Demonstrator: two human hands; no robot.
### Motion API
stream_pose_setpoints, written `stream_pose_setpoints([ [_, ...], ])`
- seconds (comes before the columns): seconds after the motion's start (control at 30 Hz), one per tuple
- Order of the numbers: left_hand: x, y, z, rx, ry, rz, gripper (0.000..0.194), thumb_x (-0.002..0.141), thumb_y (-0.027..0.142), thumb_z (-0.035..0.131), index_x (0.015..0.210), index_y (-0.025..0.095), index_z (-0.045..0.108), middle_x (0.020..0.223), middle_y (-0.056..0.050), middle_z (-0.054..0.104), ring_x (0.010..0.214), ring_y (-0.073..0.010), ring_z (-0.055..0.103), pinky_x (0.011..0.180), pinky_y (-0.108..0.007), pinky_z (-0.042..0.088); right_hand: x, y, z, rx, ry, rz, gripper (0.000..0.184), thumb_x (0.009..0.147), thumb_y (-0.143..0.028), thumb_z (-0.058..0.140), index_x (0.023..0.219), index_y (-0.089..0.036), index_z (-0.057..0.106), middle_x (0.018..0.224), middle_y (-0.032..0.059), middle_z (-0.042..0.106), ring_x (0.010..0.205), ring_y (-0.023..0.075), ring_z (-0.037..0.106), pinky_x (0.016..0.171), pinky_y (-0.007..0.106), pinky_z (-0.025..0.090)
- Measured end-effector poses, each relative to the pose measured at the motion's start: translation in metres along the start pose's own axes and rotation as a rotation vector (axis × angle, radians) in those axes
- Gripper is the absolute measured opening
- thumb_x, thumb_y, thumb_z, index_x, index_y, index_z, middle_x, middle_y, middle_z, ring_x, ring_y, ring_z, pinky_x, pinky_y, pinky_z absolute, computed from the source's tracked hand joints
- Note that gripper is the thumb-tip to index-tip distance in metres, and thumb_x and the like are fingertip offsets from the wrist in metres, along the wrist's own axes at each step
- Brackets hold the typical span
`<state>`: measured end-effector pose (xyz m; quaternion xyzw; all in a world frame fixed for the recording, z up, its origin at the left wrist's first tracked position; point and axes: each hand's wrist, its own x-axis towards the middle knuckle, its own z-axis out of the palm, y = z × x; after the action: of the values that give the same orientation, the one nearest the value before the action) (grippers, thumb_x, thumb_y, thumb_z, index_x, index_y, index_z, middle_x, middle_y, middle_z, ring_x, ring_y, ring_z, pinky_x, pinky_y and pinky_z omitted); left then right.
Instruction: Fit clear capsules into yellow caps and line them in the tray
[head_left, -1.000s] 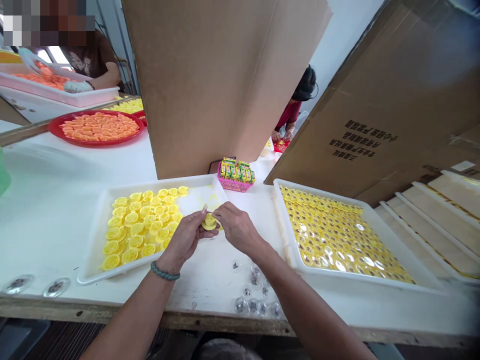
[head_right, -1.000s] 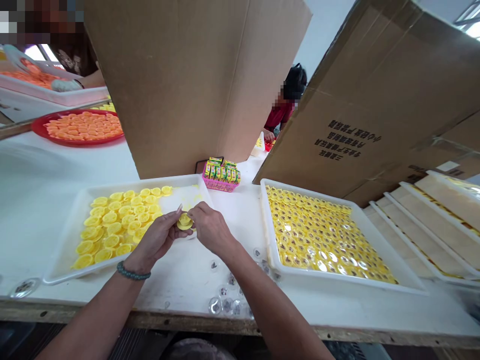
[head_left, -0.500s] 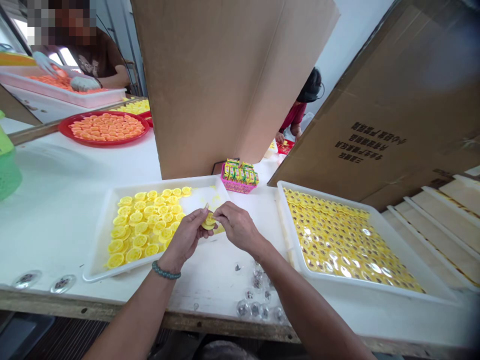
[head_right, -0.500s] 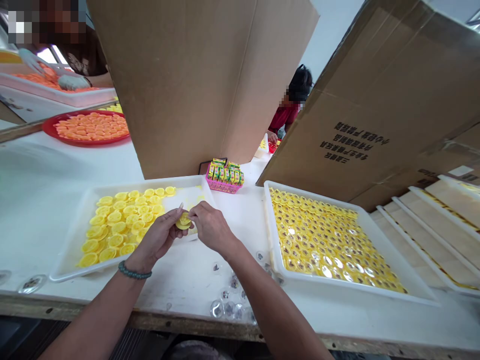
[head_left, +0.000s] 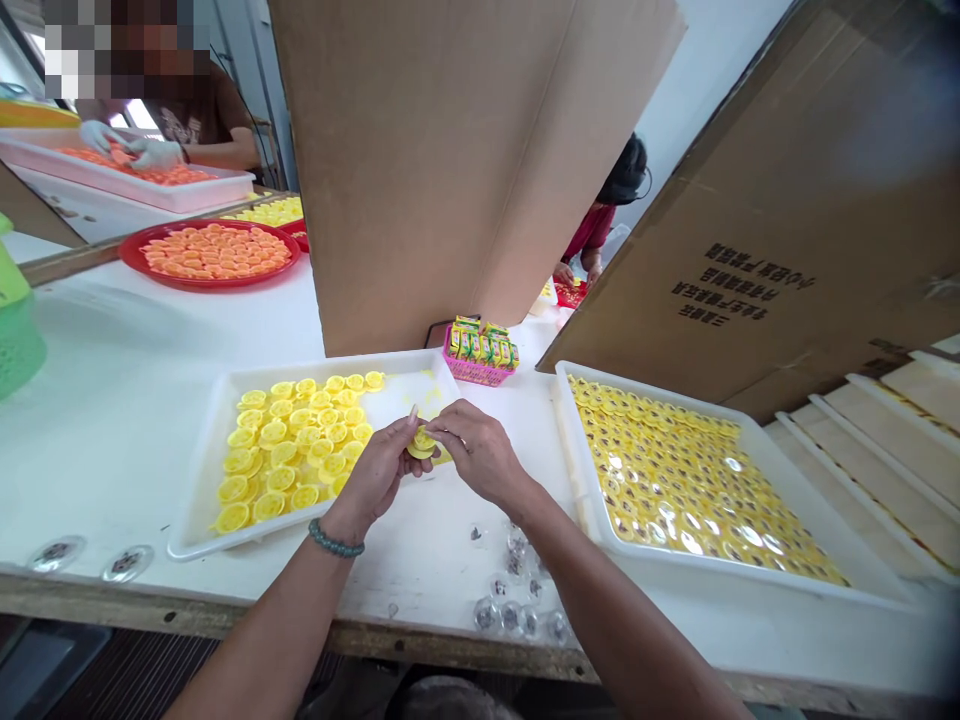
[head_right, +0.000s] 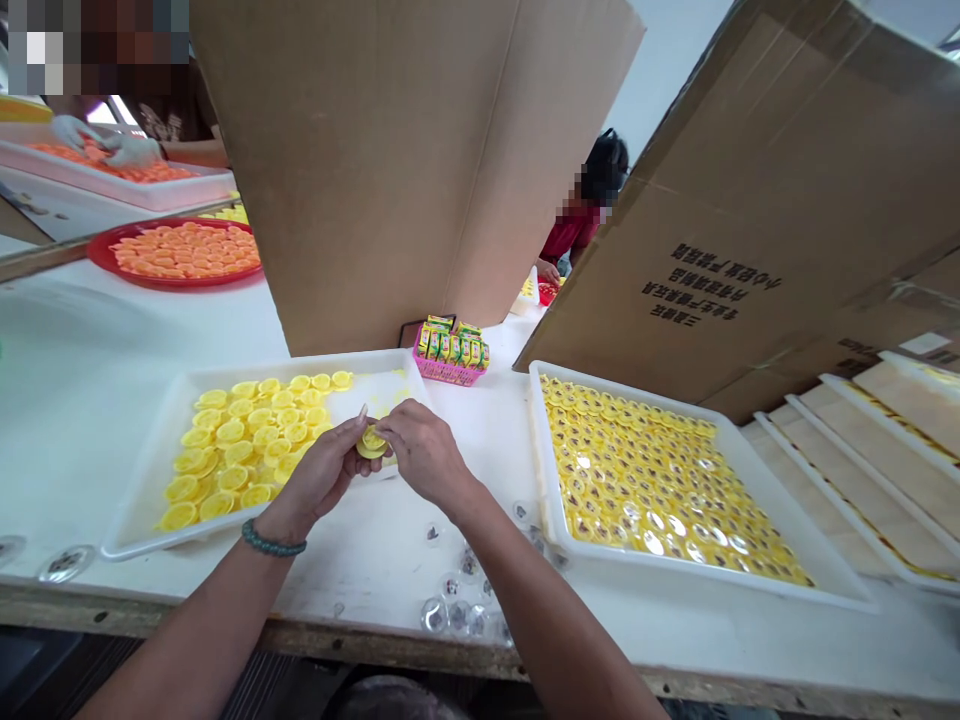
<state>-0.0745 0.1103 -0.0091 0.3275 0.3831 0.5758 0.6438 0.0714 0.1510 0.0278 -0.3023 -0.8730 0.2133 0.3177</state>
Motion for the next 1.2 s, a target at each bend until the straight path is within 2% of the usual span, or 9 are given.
stream_pose_setpoints([
  [0.1,0.000,-0.001,0.000,0.014,0.008,0.011,0.032,0.081,0.046,0.055,0.076,0.014,0.058,0.065,-0.001,0.058,0.051,-0.0091,0.052,0.046,-0.019,0.039,0.000,-0.003,0.000,-0.049,-0.062,0.002,0.016,0.088,-0.013,0.047,0.087,-0.018,0.062,0.085,0.0032,0.057,0.078,0.0118,0.057,0.071,0.023,0.047],
  [0.33,0.000,0.000,0.001,-0.006,0.035,0.012,0.033,0.077,0.049,0.060,0.077,0.016,0.056,0.063,0.000,0.060,0.047,-0.0078,0.051,0.044,-0.018,0.035,0.004,-0.005,0.001,-0.169,-0.099,0.008,0.012,0.088,-0.014,0.047,0.089,-0.018,0.058,0.090,0.0050,0.056,0.083,0.0139,0.055,0.074,0.025,0.046],
  [0.5,0.000,0.001,0.000,0.000,0.040,0.021,0.033,0.078,0.049,0.059,0.079,0.016,0.056,0.062,-0.002,0.061,0.046,-0.0082,0.050,0.042,-0.018,0.034,0.007,-0.006,0.000,-0.181,-0.120,0.063,0.013,0.087,-0.013,0.047,0.082,-0.017,0.058,0.085,0.0037,0.056,0.075,0.0128,0.055,0.070,0.024,0.045],
  [0.7,-0.001,0.004,0.000,0.004,0.035,0.033,0.035,0.082,0.050,0.053,0.083,0.015,0.057,0.064,-0.003,0.063,0.047,-0.0095,0.052,0.043,-0.019,0.036,0.006,-0.006,0.001,-0.047,0.081,0.106,0.015,0.086,-0.013,0.047,0.081,-0.018,0.059,0.082,0.0028,0.057,0.077,0.0133,0.056,0.070,0.024,0.044],
  [0.83,-0.005,0.001,0.006,0.002,-0.036,-0.006,0.035,0.082,0.050,0.053,0.084,0.015,0.059,0.068,-0.005,0.064,0.052,-0.0115,0.056,0.048,-0.022,0.042,-0.018,-0.003,-0.015,-0.062,0.229,0.188,0.015,0.088,-0.018,0.047,0.088,-0.018,0.062,0.083,0.0041,0.061,0.076,0.0145,0.058,0.072,0.026,0.045],
  [0.9,-0.008,-0.004,0.011,0.004,-0.111,-0.069,0.034,0.082,0.048,0.054,0.085,0.015,0.060,0.073,-0.006,0.065,0.056,-0.0127,0.059,0.052,-0.023,0.045,-0.042,0.000,-0.023,-0.123,0.174,0.250,0.017,0.089,-0.019,0.046,0.090,-0.019,0.063,0.082,0.0041,0.063,0.073,0.0145,0.059,0.070,0.026,0.045],
  [1.03,-0.012,-0.017,0.024,0.021,-0.239,-0.180,0.030,0.082,0.042,0.055,0.091,0.014,0.063,0.082,-0.008,0.066,0.063,-0.0144,0.061,0.061,-0.025,0.048,-0.101,0.008,-0.016,-0.196,-0.100,0.285,0.012,0.086,-0.020,0.055,0.092,-0.018,0.065,0.087,0.0058,0.064,0.081,0.0160,0.060,0.074,0.027,0.047],
  [1.1,-0.013,-0.021,0.031,0.052,-0.246,-0.207,0.028,0.081,0.039,0.057,0.093,0.014,0.063,0.085,-0.008,0.065,0.065,-0.0141,0.061,0.062,-0.025,0.048,-0.123,0.010,-0.002,-0.251,-0.189,0.265,0.013,0.083,-0.019,0.060,0.095,-0.018,0.065,0.095,0.0073,0.063,0.086,0.0171,0.059,0.076,0.028,0.047],
  [1.2,-0.015,-0.024,0.039,0.115,-0.199,-0.240,0.022,0.079,0.034,0.060,0.090,0.015,0.062,0.082,-0.006,0.064,0.063,-0.0123,0.060,0.060,-0.022,0.046,-0.139,0.008,0.017,-0.413,-0.274,0.240,0.009,0.084,-0.018,0.058,0.091,-0.019,0.063,0.096,0.0079,0.061,0.088,0.0190,0.056,0.074,0.030,0.047],
])
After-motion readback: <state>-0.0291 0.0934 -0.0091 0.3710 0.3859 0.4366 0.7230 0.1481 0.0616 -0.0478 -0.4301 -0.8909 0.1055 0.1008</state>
